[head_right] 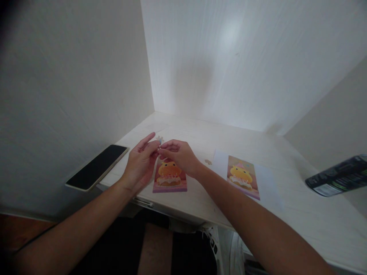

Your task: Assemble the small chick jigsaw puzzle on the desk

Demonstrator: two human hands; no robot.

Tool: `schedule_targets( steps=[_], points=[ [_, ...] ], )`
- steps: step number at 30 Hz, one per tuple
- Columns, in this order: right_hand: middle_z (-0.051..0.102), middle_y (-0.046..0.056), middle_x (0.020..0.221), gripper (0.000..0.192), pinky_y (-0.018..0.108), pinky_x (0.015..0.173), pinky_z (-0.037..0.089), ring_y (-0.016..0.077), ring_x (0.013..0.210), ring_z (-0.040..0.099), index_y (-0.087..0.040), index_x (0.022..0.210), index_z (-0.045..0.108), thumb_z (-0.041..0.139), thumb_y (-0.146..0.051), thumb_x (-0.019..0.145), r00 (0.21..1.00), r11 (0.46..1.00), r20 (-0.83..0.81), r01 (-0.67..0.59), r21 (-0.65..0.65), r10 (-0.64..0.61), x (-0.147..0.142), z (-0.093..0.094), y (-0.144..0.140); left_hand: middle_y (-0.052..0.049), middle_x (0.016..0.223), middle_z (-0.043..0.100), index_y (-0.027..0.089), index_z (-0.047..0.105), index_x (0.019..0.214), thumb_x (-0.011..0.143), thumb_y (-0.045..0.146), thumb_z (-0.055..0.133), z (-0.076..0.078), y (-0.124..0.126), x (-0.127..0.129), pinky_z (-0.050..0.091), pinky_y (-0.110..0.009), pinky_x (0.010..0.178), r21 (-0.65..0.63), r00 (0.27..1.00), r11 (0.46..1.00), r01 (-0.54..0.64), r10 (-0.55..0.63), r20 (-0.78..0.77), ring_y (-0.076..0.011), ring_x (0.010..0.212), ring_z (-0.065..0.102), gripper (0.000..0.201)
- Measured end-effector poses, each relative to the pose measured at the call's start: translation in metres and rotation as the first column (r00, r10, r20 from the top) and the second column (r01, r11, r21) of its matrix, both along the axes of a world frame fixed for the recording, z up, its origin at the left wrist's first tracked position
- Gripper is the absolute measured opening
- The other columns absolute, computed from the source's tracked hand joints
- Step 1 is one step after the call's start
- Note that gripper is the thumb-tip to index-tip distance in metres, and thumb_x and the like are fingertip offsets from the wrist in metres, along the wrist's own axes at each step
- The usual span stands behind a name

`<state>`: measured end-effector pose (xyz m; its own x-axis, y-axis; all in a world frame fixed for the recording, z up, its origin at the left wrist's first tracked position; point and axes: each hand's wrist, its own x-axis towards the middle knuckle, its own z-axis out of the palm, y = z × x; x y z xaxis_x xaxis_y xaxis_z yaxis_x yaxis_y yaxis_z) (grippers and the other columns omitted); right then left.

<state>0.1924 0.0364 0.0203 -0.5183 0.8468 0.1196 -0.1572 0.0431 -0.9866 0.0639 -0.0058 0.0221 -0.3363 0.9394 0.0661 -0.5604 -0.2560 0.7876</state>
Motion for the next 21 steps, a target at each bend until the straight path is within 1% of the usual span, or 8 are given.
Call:
schedule_targets(
  steps=[2, 6, 10, 12, 15, 21],
  points=[
    [0.070, 0.001, 0.079, 0.025, 0.025, 0.063, 0.052, 0.0104, 0.068, 0.064, -0.017, 0.087, 0.067, 0.079, -0.035, 0.073, 0.999, 0.999, -0.011, 0.035, 0.029, -0.035, -0.001, 0.001, -0.001, -0.002, 0.078, 0.070, 0.014, 0.071, 0.108, 0.064, 0.018, 0.083, 0.001, -0.001, 0.003, 0.046, -0.023, 0.067, -0.017, 0.999, 1.000, 0.024, -0.023, 0.039, -0.0090, 0.067, 0.059, 0.046],
    [0.070, 0.001, 0.077, 0.026, 0.026, 0.062, 0.051, 0.0105, 0.066, 0.063, -0.018, 0.084, 0.067, 0.078, -0.039, 0.074, 0.995, 0.993, 0.007, 0.101, 0.065, -0.102, -0.001, 0.001, -0.001, -0.002, 0.072, 0.068, 0.011, 0.074, 0.099, 0.065, 0.016, 0.082, 0.000, 0.000, 0.006, 0.043, -0.021, 0.061, -0.023, 1.000, 1.000, 0.015, -0.015, 0.026, -0.0071, 0.061, 0.055, 0.036],
    [0.069, 0.001, 0.076, 0.029, 0.027, 0.062, 0.052, 0.0120, 0.066, 0.063, -0.018, 0.084, 0.068, 0.079, -0.042, 0.072, 0.994, 0.991, 0.014, 0.111, 0.071, -0.112, 0.000, 0.000, 0.002, -0.002, 0.072, 0.067, 0.012, 0.073, 0.096, 0.066, 0.018, 0.083, -0.003, 0.003, 0.005, 0.042, -0.020, 0.057, -0.019, 1.000, 1.000, -0.023, 0.022, -0.009, -0.0067, 0.059, 0.054, 0.032],
    [0.069, 0.001, 0.075, 0.028, 0.028, 0.061, 0.052, 0.0122, 0.066, 0.064, -0.018, 0.083, 0.069, 0.079, -0.041, 0.071, 0.993, 0.991, 0.005, 0.121, 0.055, -0.121, 0.000, 0.000, 0.003, -0.003, 0.075, 0.068, 0.012, 0.073, 0.096, 0.066, 0.020, 0.083, -0.005, 0.004, 0.005, 0.042, -0.020, 0.056, -0.030, 0.999, 0.999, -0.033, 0.033, -0.020, -0.0070, 0.060, 0.055, 0.033],
    [0.069, 0.001, 0.073, 0.025, 0.027, 0.060, 0.051, 0.0117, 0.064, 0.063, -0.018, 0.081, 0.069, 0.079, -0.039, 0.072, 0.992, 0.991, -0.006, 0.125, 0.044, -0.125, 0.002, 0.000, 0.004, -0.005, 0.082, 0.070, 0.013, 0.073, 0.095, 0.065, 0.020, 0.084, -0.006, 0.004, 0.005, 0.045, -0.021, 0.058, -0.057, 1.000, 0.998, -0.028, 0.028, 0.002, -0.0081, 0.063, 0.058, 0.033],
    [0.068, 0.000, 0.073, 0.025, 0.027, 0.060, 0.051, 0.0103, 0.062, 0.061, -0.018, 0.081, 0.070, 0.080, -0.038, 0.071, 0.989, 0.986, -0.013, 0.149, 0.078, -0.149, 0.008, 0.003, 0.009, -0.003, 0.074, 0.069, 0.010, 0.070, 0.084, 0.063, 0.017, 0.084, -0.002, 0.002, 0.006, 0.049, -0.020, 0.060, -0.065, 0.999, 0.997, -0.028, 0.029, 0.015, -0.0087, 0.063, 0.062, 0.026]
  ],
)
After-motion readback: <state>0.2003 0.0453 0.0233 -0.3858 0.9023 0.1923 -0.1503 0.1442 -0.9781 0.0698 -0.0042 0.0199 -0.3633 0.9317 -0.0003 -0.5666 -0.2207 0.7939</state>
